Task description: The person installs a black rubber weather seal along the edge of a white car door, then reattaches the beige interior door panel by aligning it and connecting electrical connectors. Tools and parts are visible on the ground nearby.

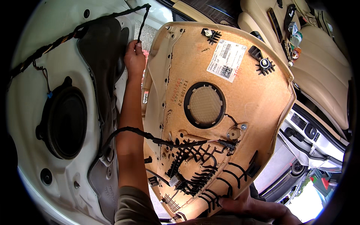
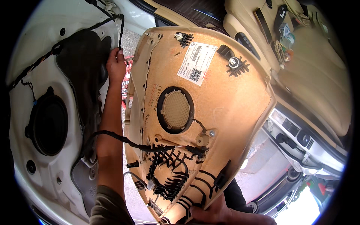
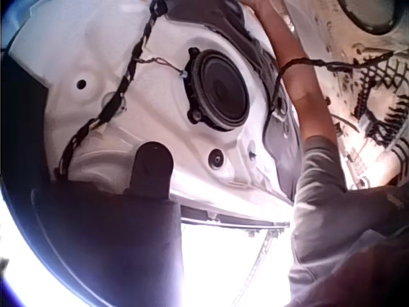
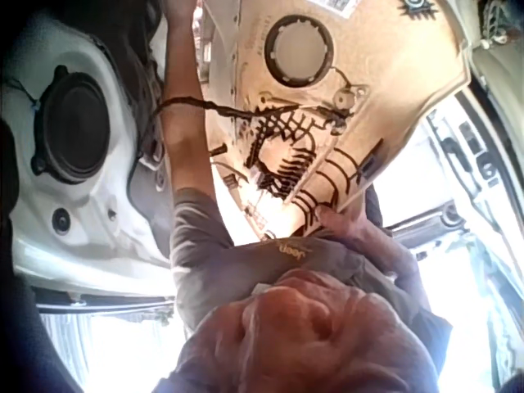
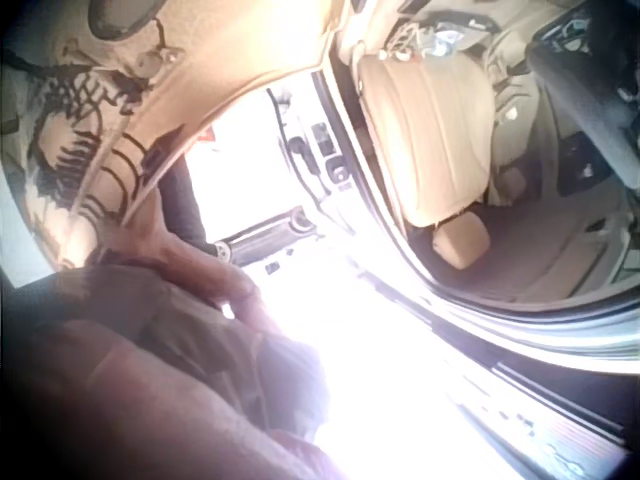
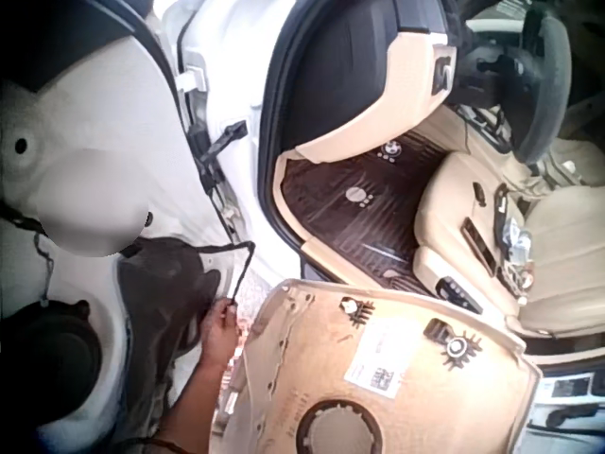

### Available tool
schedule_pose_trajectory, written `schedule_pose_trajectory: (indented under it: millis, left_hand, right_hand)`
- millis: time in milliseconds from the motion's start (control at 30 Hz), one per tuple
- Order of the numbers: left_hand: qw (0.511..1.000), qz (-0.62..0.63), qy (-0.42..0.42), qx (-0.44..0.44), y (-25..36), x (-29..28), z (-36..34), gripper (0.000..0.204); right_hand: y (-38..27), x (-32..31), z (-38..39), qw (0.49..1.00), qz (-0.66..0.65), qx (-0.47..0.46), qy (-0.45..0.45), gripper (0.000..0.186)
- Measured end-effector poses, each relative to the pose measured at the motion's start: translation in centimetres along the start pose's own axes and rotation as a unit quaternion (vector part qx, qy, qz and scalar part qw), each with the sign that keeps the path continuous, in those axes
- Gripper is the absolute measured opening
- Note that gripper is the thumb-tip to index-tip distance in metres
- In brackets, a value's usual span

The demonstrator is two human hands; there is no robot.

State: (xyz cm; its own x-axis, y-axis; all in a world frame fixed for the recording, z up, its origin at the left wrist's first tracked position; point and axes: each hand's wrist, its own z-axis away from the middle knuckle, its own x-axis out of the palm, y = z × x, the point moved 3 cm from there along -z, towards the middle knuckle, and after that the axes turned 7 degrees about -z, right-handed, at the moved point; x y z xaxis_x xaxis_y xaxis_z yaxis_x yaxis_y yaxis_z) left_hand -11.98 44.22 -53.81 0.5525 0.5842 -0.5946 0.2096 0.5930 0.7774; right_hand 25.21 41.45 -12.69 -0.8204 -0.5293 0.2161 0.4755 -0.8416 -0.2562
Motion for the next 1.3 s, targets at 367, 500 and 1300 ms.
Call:
schedule_pose_trajectory:
  millis: [367, 500, 1300]
  left_hand:
    - [0.930, 0.304, -0.071, -0.191, -11.2, -5.6, 22.9, 0.017]
    - [0.981, 0.113, -0.003, -0.160, -8.4, -4.3, 23.6, 0.017]
    - [0.998, -0.036, -0.051, 0.026, -11.4, -2.2, 20.5, 0.031]
  right_hand:
    - [1.0, -0.8, 0.6, 0.999, -0.022, -0.024, -0.014, 0.065]
    - [2.3, -2.2, 0.3, 0.997, 0.027, -0.066, 0.006, 0.066]
    - [0.0, 0.2, -0.4, 0.994, -0.052, -0.099, -0.016, 0.077]
